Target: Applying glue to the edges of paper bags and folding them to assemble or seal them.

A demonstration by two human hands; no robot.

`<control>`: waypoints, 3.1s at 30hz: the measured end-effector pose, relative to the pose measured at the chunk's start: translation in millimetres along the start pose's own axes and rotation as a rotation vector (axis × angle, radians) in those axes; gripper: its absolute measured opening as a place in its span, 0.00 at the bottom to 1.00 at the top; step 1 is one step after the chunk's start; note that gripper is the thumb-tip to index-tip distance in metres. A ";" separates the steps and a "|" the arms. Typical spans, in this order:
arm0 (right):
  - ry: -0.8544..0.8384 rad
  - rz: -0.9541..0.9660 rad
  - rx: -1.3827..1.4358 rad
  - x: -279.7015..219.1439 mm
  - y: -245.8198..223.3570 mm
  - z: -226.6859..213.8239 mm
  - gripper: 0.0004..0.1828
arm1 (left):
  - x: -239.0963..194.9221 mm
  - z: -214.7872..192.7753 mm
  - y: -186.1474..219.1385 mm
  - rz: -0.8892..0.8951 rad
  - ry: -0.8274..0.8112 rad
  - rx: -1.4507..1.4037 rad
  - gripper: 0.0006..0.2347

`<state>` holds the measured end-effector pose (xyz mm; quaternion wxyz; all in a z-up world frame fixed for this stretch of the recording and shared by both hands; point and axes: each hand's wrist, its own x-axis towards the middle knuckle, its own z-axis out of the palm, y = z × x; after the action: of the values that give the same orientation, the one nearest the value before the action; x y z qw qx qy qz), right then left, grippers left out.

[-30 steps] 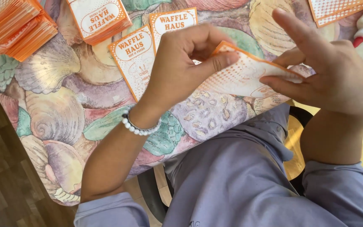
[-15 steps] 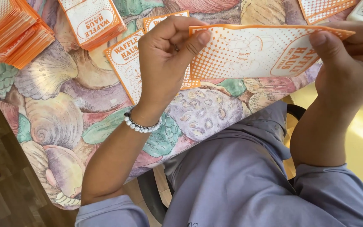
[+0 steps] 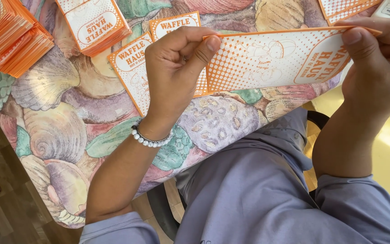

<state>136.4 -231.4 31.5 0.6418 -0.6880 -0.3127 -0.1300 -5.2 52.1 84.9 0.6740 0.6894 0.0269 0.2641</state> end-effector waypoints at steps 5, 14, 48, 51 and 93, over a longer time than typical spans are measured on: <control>0.004 0.002 -0.026 -1.4 2.8 -0.9 0.11 | -0.7 0.9 -1.3 0.006 0.032 0.005 0.05; -0.039 0.121 -0.015 5.7 26.4 -14.3 0.11 | 5.2 -0.1 0.1 -0.065 -0.078 0.040 0.05; -0.615 -0.514 -1.018 43.5 69.9 -12.4 0.06 | -71.7 49.0 -70.8 0.162 -0.588 1.420 0.29; -0.540 -0.557 -1.018 23.8 59.8 -25.8 0.33 | -67.6 47.3 -61.3 0.163 -0.598 1.368 0.28; -0.641 0.190 -0.821 31.1 45.9 36.3 0.46 | -32.5 -0.3 -43.8 0.227 -0.545 1.660 0.17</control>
<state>179.7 -187.3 7.7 0.2006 -0.9132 -0.3531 0.0338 -19.3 43.6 32.8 -0.0918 0.9943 -0.0203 0.0508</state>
